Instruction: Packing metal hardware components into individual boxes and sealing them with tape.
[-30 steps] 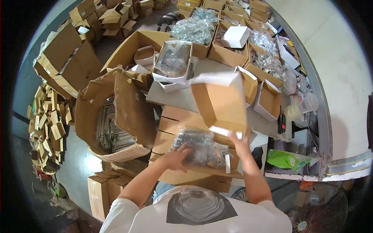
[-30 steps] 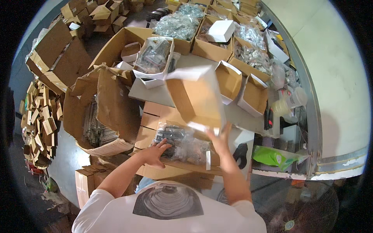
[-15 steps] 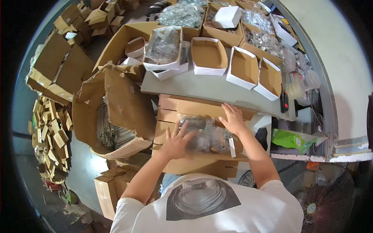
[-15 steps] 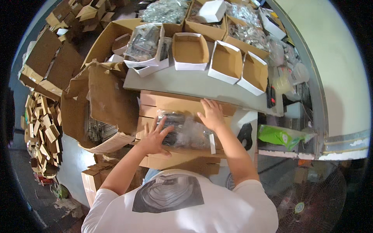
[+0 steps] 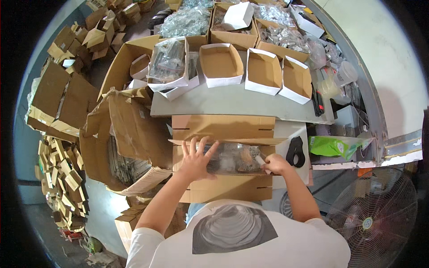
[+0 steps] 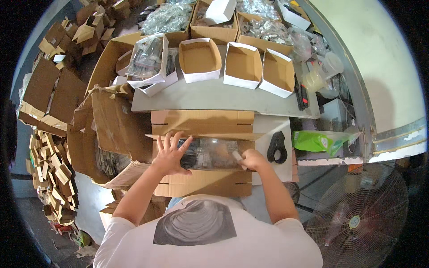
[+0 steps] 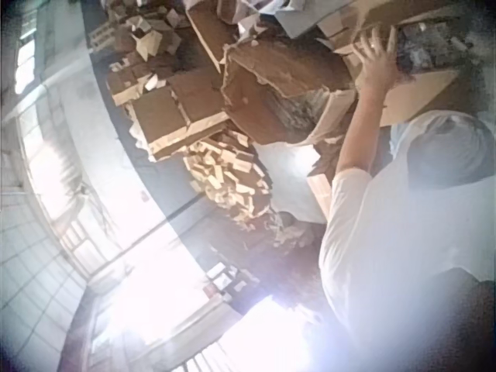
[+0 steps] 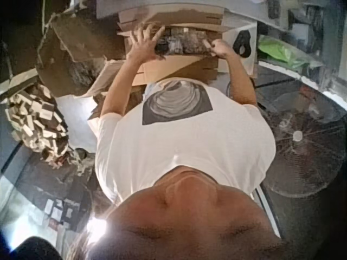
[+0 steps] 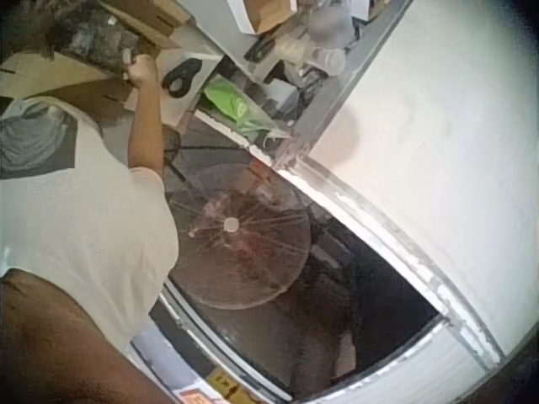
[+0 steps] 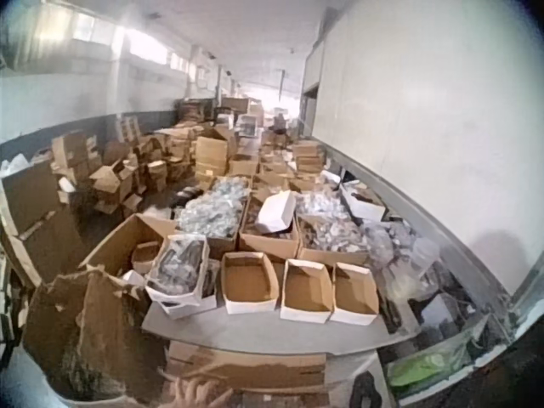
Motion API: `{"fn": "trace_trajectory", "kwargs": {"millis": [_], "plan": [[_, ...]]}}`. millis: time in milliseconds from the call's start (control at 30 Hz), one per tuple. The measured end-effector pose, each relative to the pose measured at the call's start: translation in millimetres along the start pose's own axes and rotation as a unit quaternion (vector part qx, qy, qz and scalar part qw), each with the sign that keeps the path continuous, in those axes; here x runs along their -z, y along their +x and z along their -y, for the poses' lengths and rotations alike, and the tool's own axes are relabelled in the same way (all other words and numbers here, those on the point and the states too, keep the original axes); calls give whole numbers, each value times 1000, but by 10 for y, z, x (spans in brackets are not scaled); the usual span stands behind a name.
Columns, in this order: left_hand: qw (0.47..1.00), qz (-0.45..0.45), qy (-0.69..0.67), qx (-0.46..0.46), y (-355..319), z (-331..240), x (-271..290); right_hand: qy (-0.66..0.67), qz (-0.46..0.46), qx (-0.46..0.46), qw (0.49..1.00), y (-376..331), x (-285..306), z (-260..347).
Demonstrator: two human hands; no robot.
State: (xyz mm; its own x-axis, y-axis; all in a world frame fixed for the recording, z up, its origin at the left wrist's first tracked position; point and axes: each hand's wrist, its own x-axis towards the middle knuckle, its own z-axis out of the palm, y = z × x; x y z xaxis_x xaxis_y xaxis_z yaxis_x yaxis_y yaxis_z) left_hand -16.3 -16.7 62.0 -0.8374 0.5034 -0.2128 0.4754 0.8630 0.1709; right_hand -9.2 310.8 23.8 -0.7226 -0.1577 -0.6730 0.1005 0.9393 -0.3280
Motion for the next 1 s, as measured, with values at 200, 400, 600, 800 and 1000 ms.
{"fn": "trace_trajectory", "kwargs": {"millis": [200,400,600,800,1000], "plan": [[999,-12,-32,15,-56,10,-25,62,-146,107,982,-350,329,584],[999,-13,-29,5,-53,50,-75,-44,-337,255,905,-185,129,950],[994,76,-69,-37,-6,115,-288,-219,-216,270,912,-115,-434,817],[994,11,-106,-21,501,344,-516,27,-198,142,969,272,-161,942],[999,45,-19,10,479,94,-452,-144,-309,160,926,236,-301,936]]}}
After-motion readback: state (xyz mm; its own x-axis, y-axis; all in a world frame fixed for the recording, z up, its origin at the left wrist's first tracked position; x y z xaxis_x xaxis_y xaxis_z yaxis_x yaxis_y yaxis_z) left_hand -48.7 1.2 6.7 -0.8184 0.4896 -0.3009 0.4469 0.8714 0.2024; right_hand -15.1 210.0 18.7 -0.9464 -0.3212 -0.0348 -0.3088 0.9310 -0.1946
